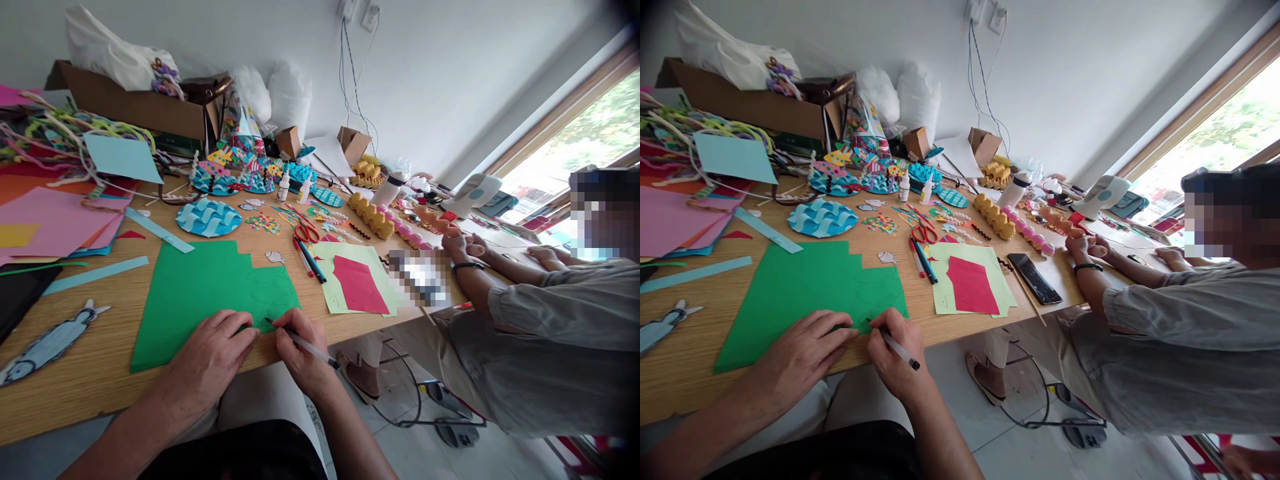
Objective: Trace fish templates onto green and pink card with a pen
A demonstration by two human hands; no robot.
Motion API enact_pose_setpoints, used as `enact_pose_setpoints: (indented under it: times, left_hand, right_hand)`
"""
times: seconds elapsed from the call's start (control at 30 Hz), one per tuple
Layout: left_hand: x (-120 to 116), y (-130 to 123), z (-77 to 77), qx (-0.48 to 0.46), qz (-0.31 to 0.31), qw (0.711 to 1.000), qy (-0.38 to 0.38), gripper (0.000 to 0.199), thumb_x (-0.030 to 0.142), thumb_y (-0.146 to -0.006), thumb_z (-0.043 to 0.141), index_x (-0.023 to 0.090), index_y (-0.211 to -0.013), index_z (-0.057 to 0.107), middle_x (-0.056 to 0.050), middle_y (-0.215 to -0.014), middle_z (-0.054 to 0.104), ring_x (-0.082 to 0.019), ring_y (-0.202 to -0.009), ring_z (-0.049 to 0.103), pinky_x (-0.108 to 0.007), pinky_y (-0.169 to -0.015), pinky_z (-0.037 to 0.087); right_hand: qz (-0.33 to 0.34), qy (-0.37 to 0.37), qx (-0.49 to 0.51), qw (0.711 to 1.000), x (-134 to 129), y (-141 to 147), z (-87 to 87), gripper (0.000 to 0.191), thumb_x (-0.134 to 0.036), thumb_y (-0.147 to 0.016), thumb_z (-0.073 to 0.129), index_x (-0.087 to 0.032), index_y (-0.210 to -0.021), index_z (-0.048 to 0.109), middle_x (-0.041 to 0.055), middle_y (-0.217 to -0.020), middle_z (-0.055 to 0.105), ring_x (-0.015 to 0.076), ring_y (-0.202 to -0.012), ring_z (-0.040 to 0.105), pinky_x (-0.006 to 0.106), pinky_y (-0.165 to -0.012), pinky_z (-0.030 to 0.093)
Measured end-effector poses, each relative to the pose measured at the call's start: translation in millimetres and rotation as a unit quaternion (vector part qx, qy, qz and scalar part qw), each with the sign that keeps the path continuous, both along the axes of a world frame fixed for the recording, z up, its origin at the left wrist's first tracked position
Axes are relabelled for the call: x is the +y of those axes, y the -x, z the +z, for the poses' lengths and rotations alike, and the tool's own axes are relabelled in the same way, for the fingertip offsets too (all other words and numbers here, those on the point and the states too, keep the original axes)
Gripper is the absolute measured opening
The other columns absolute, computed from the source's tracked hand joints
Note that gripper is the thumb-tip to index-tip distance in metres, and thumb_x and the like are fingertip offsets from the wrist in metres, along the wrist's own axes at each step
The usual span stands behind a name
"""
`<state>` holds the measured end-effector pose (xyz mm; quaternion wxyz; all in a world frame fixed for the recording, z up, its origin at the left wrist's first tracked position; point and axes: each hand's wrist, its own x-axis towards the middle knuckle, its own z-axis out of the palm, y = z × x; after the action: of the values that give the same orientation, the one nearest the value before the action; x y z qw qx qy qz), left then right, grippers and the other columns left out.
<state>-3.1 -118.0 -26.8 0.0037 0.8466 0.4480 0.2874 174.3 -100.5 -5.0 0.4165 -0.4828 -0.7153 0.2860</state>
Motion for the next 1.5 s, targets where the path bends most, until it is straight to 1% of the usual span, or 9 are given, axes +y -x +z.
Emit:
enact_pose_setpoints:
  times: [0.13,0.3,0.53,0.67,1.0,1.27,1.5]
  left_hand:
    - [-0.5,0.2,1.4,0.007,-0.001,1.0,0.0,0.022,0.008,-0.09,0.046,0.021,-0.094,0.062,-0.003,-0.1,0.062,-0.021,-0.093,0.054,-0.036,-0.079,0.048]
    - [-0.1,0.6,1.3,0.008,0.002,1.0,0.003,0.022,0.009,-0.091,0.045,0.022,-0.095,0.062,-0.003,-0.101,0.061,-0.021,-0.095,0.054,-0.036,-0.081,0.048]
    - [0.6,0.4,-2.2,-0.002,-0.002,1.0,0.002,0.022,0.01,-0.093,0.041,0.021,-0.096,0.061,-0.004,-0.102,0.06,-0.022,-0.096,0.053,-0.038,-0.082,0.046]
    - [0.3,0.7,-2.8,-0.002,-0.004,1.0,0.003,0.023,0.01,-0.093,0.041,0.021,-0.096,0.06,-0.004,-0.103,0.06,-0.022,-0.096,0.053,-0.037,-0.082,0.046]
    - [-0.1,0.8,2.8,0.004,0.0,1.0,0.005,0.023,0.011,-0.093,0.042,0.022,-0.095,0.063,-0.003,-0.101,0.061,-0.021,-0.095,0.054,-0.035,-0.081,0.048]
    - [2.1,3.6,4.9,0.01,-0.015,1.0,-0.005,0.021,0.011,-0.092,0.045,0.022,-0.096,0.063,-0.003,-0.101,0.062,-0.021,-0.093,0.056,-0.035,-0.078,0.048]
    - [1.3,3.0,6.2,0.011,-0.008,1.0,0.002,0.024,0.013,-0.093,0.042,0.022,-0.096,0.064,-0.003,-0.1,0.062,-0.02,-0.092,0.056,-0.034,-0.079,0.049]
  right_hand:
    - [0.003,0.001,-0.002,1.0,-0.5,0.6,0.6,0.011,-0.017,-0.075,0.045,-0.02,-0.068,0.054,-0.0069,-0.049,0.041,0.0087,-0.044,0.038,0.02,-0.046,0.029]
    - [0.005,-0.002,-0.001,1.0,-1.0,0.9,0.3,0.011,-0.016,-0.074,0.045,-0.02,-0.068,0.054,-0.0071,-0.049,0.04,0.0088,-0.044,0.038,0.02,-0.046,0.029]
    - [0.008,-0.007,-0.003,1.0,-0.9,-0.1,-0.2,0.011,-0.017,-0.075,0.045,-0.02,-0.069,0.054,-0.0062,-0.051,0.043,0.0092,-0.046,0.041,0.02,-0.048,0.031]
    - [0.0,-0.002,-0.01,1.0,-0.6,0.1,-0.1,0.012,-0.017,-0.075,0.045,-0.02,-0.068,0.055,-0.0057,-0.051,0.045,0.0094,-0.047,0.042,0.02,-0.048,0.032]
    - [0.005,-0.005,-0.009,1.0,-0.4,0.2,-1.3,0.012,-0.018,-0.075,0.045,-0.02,-0.068,0.055,-0.0055,-0.051,0.047,0.0096,-0.047,0.043,0.02,-0.048,0.032]
    - [0.007,-0.006,-0.01,1.0,0.5,-0.9,-0.9,0.012,-0.017,-0.075,0.045,-0.02,-0.069,0.055,-0.0048,-0.053,0.048,0.0101,-0.049,0.045,0.02,-0.049,0.033]
    - [0.01,-0.005,-0.022,1.0,-0.8,-0.4,-0.5,0.012,-0.017,-0.074,0.045,-0.021,-0.069,0.055,-0.0052,-0.052,0.047,0.0102,-0.047,0.044,0.02,-0.049,0.033]
